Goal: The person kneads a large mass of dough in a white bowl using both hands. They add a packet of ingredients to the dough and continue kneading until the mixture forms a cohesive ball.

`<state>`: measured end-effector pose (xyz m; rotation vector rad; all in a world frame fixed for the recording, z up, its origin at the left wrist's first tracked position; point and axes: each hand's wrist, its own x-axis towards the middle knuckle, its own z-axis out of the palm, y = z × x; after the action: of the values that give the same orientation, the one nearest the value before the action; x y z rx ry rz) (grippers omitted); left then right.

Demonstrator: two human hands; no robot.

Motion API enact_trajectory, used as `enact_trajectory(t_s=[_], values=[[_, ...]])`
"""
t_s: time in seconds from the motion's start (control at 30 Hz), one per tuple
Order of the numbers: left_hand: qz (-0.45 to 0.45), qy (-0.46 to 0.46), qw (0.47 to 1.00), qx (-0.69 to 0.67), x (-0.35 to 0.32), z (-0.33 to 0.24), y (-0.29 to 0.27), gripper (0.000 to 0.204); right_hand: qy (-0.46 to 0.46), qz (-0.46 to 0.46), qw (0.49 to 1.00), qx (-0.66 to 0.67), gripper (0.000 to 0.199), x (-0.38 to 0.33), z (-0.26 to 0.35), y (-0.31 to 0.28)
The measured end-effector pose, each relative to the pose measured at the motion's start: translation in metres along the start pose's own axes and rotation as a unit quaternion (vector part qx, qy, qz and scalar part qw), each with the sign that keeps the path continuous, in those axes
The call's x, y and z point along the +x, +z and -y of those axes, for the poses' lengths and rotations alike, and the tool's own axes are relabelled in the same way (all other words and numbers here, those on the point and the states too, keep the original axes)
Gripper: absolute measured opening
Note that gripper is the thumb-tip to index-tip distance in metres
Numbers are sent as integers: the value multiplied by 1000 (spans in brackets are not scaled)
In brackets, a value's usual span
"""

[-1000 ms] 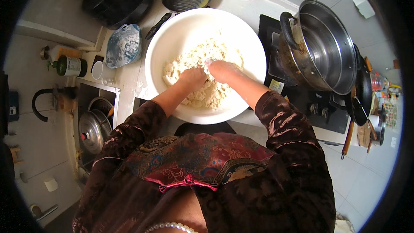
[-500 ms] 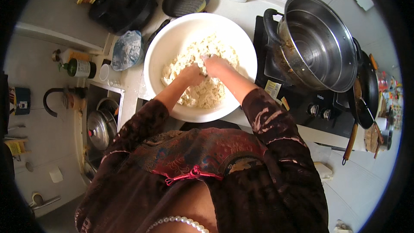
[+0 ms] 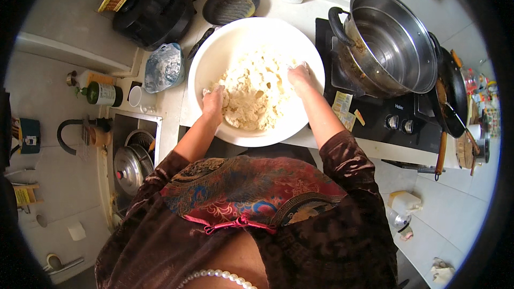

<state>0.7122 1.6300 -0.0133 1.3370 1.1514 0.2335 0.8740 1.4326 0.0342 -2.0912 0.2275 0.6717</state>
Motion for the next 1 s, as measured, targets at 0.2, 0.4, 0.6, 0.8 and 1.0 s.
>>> enact_trajectory(t_s=[0.2, 0.4, 0.6, 0.8, 1.0], values=[[-26, -37, 999, -27, 47, -17, 48, 72, 15, 93, 989, 118, 54, 41, 13, 22], [136, 57, 989, -8, 82, -37, 88, 60, -123, 61, 987, -83, 52, 84, 27, 77], [248, -46, 966, -49, 76, -54, 88, 59, -37, 182, 966, 178, 51, 59, 34, 68], [331, 137, 932, 52, -11, -61, 38, 57, -171, 243, 950, 91, 56, -7, 22, 20], [240, 406, 790, 392, -54, -43, 28, 88, -352, 142, 884, -271, 87, -58, -4, 13]])
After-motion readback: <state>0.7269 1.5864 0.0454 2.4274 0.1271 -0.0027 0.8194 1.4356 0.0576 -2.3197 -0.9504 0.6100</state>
